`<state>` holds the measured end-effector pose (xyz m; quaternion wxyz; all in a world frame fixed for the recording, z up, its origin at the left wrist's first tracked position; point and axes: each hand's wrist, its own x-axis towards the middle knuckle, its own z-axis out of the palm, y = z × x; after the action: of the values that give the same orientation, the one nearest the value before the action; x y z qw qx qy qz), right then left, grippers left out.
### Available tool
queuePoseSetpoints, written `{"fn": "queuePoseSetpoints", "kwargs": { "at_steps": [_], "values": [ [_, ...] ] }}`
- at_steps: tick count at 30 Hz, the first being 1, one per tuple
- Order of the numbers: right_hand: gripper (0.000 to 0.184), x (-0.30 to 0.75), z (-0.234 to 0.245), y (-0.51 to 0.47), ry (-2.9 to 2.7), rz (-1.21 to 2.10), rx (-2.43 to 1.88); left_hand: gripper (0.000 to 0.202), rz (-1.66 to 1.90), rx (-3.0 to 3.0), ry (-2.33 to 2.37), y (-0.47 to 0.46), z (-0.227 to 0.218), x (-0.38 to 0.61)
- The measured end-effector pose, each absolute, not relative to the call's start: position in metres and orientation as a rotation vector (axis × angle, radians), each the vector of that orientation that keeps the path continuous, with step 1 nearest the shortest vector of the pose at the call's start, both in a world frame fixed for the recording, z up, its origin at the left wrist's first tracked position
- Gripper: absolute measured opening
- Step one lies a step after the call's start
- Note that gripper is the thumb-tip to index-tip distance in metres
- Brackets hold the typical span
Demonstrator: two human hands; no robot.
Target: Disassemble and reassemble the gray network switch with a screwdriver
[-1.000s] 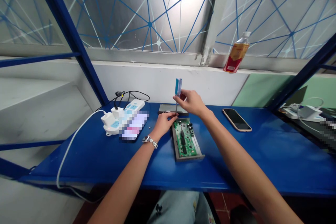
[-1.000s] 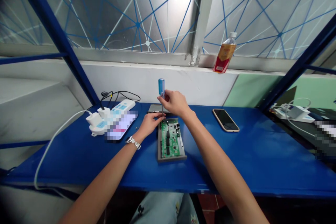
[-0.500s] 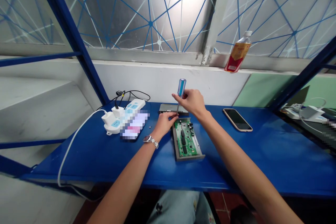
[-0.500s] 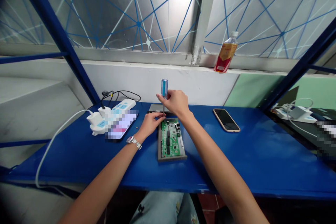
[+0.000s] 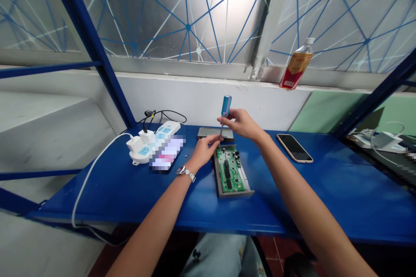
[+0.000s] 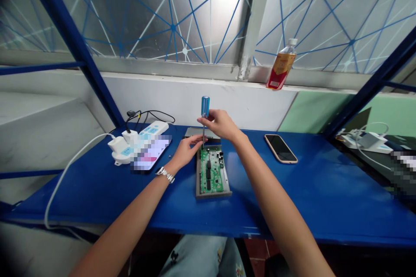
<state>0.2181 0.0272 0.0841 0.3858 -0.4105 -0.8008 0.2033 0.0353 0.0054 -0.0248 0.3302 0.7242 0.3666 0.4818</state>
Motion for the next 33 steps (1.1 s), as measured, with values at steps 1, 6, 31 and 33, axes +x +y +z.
{"fn": "queuePoseSetpoints", "kwargs": {
  "at_steps": [1, 6, 31, 33],
  "values": [
    [0.036, 0.2201, 0.0836, 0.0291, -2.044, 0.620, -0.998, 0.032, 1.261, 1.867, 0.929, 0.0055, -0.0254, 0.0357],
    [0.032, 0.2215, 0.0818, 0.0308, -1.987, 0.953, -0.879, 0.026, 1.248, 1.799, 0.908, 0.0049, -0.0248, 0.0390],
    [0.032, 0.2157, 0.0789, 0.0318, -1.786, 0.939, -0.885, 0.020, 1.293, 1.761, 0.920, 0.0072, -0.0261, 0.0415],
    [0.028, 0.2165, 0.0802, 0.0307, -1.812, 1.018, -0.853, 0.020, 1.300, 1.762, 0.924, 0.0062, -0.0250, 0.0413]
  ]
}}
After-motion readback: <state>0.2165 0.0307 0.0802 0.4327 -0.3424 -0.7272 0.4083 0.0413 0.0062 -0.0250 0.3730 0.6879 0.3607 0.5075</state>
